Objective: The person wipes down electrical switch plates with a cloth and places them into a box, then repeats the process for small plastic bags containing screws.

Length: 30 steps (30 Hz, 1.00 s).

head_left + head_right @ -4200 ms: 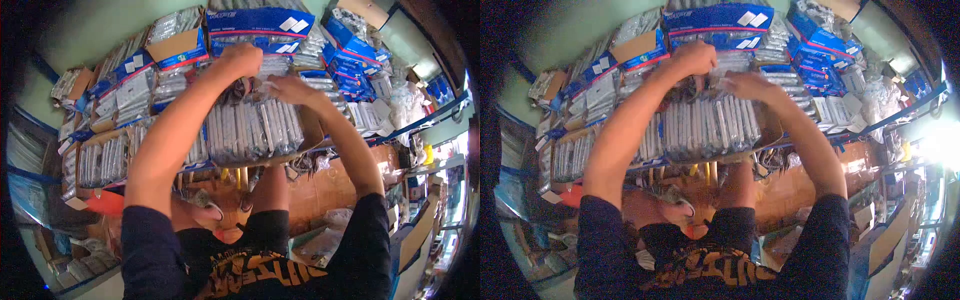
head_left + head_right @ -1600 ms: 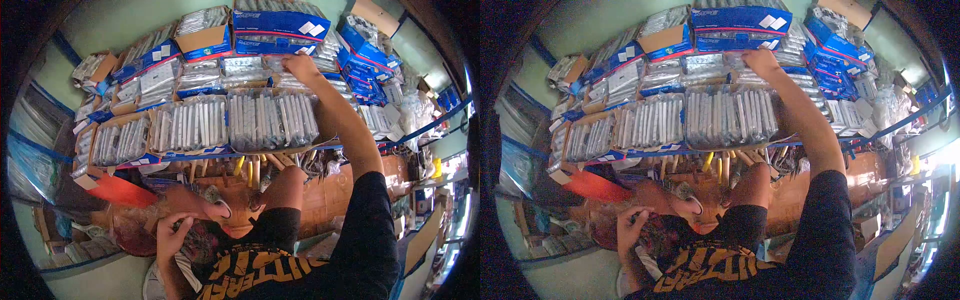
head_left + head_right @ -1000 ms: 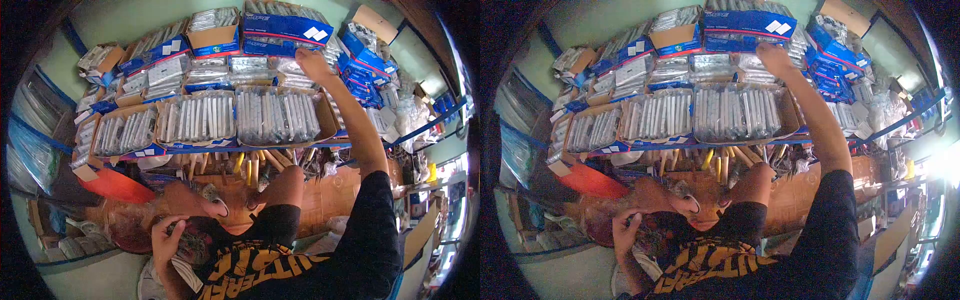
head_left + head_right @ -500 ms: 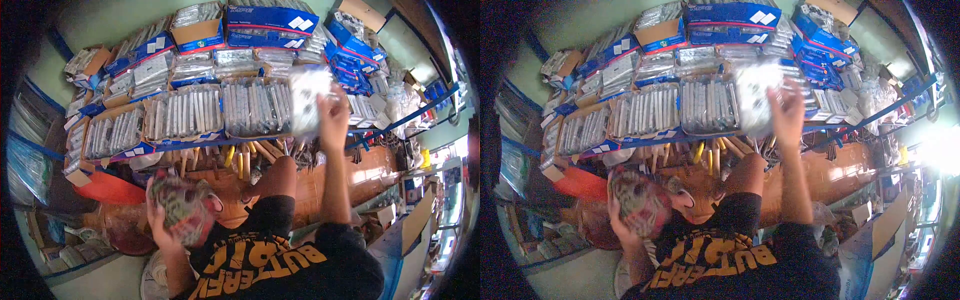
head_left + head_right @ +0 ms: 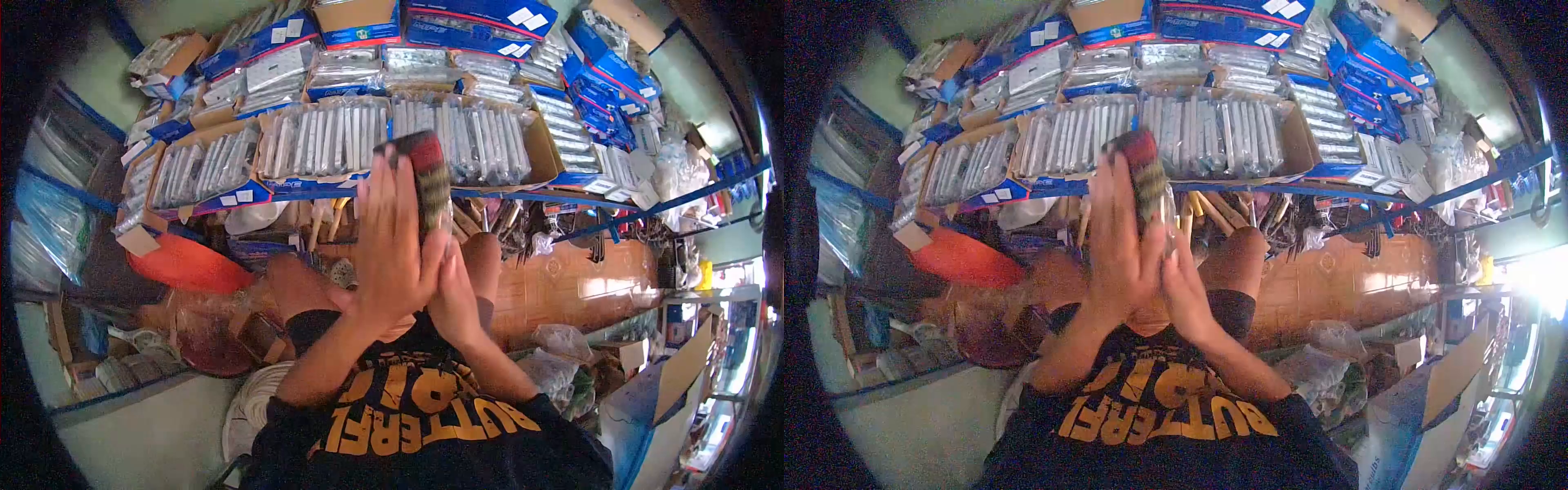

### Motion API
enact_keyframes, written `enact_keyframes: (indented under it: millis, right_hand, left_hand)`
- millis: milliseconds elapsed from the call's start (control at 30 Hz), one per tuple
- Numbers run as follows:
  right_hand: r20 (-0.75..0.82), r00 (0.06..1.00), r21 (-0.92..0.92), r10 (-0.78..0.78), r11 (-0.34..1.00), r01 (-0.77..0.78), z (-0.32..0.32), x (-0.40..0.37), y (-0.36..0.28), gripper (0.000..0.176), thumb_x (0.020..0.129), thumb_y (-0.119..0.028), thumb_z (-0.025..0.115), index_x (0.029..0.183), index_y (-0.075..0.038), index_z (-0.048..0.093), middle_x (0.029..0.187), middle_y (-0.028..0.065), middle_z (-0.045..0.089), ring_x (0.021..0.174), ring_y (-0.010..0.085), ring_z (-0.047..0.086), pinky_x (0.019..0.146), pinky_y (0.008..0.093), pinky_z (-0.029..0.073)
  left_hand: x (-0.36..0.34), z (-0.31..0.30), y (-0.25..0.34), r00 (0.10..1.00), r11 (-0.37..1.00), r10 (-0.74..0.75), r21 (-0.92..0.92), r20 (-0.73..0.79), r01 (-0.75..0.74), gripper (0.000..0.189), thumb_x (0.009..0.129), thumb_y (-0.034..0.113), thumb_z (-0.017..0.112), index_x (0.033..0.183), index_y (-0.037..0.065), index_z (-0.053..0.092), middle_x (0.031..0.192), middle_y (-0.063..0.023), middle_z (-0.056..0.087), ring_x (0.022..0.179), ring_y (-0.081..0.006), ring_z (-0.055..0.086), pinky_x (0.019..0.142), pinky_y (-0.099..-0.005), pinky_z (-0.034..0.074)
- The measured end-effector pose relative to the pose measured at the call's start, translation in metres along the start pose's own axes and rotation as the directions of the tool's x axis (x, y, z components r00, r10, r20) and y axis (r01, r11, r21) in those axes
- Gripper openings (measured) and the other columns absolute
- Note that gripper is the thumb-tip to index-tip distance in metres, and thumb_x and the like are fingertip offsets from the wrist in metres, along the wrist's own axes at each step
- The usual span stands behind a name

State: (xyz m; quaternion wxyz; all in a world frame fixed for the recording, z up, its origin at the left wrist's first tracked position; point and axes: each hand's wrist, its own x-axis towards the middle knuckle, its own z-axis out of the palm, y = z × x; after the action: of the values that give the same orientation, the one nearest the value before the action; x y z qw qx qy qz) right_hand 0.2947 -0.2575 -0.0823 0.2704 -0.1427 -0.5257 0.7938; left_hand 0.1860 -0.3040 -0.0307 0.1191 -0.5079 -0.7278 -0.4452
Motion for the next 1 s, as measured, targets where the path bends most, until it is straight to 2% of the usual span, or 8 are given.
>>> enact_keyframes:
  millis: [300,433,533,600,700,733,800,1000]
  right_hand:
    - [0.024,1.0,0.208,0.002,0.978,-0.007,0.009,0.014,-0.019,0.071,0.097,-0.055,0.017,0.143,-0.001,0.022,0.142,0.0118,0.033,0.131,0.0222,0.032,0.11,0.0345,0.022]
    - [0.068,0.996,-0.262,-0.057,0.962,0.073,0.02,0.004,-0.011,0.055,0.099,-0.033,0.042,0.14,0.001,0.028,0.133,0.0121,0.042,0.124,0.0202,0.038,0.107,0.0322,0.026]
    - [0.041,0.998,-0.214,-0.055,0.975,0.062,0.021,-0.002,-0.011,0.049,0.097,-0.022,0.048,0.137,0.002,0.032,0.129,0.0113,0.045,0.122,0.019,0.04,0.104,0.0314,0.029]
    - [-0.027,0.999,-0.252,-0.046,0.967,0.038,0.019,-0.003,-0.008,0.043,0.098,-0.02,0.046,0.134,0.002,0.035,0.128,0.0103,0.046,0.12,0.0173,0.04,0.103,0.0316,0.03]
    - [-0.114,0.989,-0.267,-0.096,0.962,0.063,0.025,-0.001,-0.013,0.042,0.097,-0.016,0.046,0.133,0.002,0.036,0.128,0.0132,0.047,0.119,0.0206,0.044,0.102,0.0324,0.032]
    - [-0.119,0.988,-0.267,-0.099,0.962,0.064,0.025,0.004,-0.01,0.042,0.097,-0.016,0.046,0.133,0.002,0.036,0.128,0.0132,0.047,0.119,0.0206,0.044,0.102,0.0324,0.032]
    - [-0.109,0.869,-0.806,-0.483,0.554,0.207,0.024,0.02,0.003,0.042,0.095,-0.01,0.046,0.134,0.003,0.036,0.13,0.0171,0.046,0.118,0.0269,0.047,0.102,0.0355,0.033]
    - [0.329,0.928,-0.414,-0.177,0.855,0.31,0.019,0.016,-0.001,0.049,0.098,-0.018,0.033,0.142,0.002,0.027,0.149,0.0183,0.024,0.138,0.0312,0.023,0.112,0.0389,0.017]
  left_hand:
    - [-0.04,0.0,0.007,0.981,0.997,0.033,-0.07,0.19,-0.02,0.071,0.089,0.024,0.048,0.14,-0.014,0.015,0.144,-0.0349,0.017,0.134,-0.0505,0.018,0.11,-0.0557,0.012]
    - [-0.065,0.004,-0.01,0.97,0.978,-0.209,0.006,0.124,0.209,0.071,0.095,0.03,0.038,0.141,-0.012,0.005,0.145,-0.0354,0.015,0.136,-0.0467,0.016,0.112,-0.0509,0.011]
    - [-0.061,-0.009,-0.02,0.93,0.896,-0.366,-0.262,0.026,0.359,0.067,0.097,0.029,0.038,0.144,-0.006,0.006,0.146,-0.027,0.022,0.136,-0.0363,0.024,0.111,-0.045,0.022]
    - [-0.06,-0.021,-0.029,0.614,0.285,-0.722,-0.672,0.319,0.684,0.062,0.098,0.028,0.037,0.147,0.002,0.008,0.145,-0.0176,0.029,0.132,-0.0263,0.033,0.106,-0.0382,0.032]
    - [-0.05,-0.027,-0.005,0.755,0.215,-0.594,-0.85,0.277,0.481,0.056,0.1,0.027,0.038,0.146,0.004,0.019,0.143,-0.0123,0.032,0.126,-0.0237,0.041,0.099,-0.0322,0.041]
    - [-0.082,-0.018,-0.016,0.528,-0.275,-0.654,-0.821,0.541,0.5,0.056,0.1,0.028,0.035,0.147,0.003,0.018,0.146,-0.0124,0.028,0.129,-0.024,0.037,0.104,-0.0339,0.035]
    - [-0.123,0.008,-0.014,0.587,-0.128,-0.646,-0.826,0.489,0.548,0.056,0.1,0.031,0.033,0.147,0.004,0.018,0.146,-0.0118,0.028,0.13,-0.0243,0.036,0.105,-0.0343,0.033]
    - [-0.129,0.016,-0.066,0.73,0.051,-0.594,-0.889,0.339,0.454,0.057,0.099,0.037,0.029,0.146,0.007,0.02,0.148,-0.01,0.028,0.133,-0.0253,0.033,0.11,-0.0352,0.026]
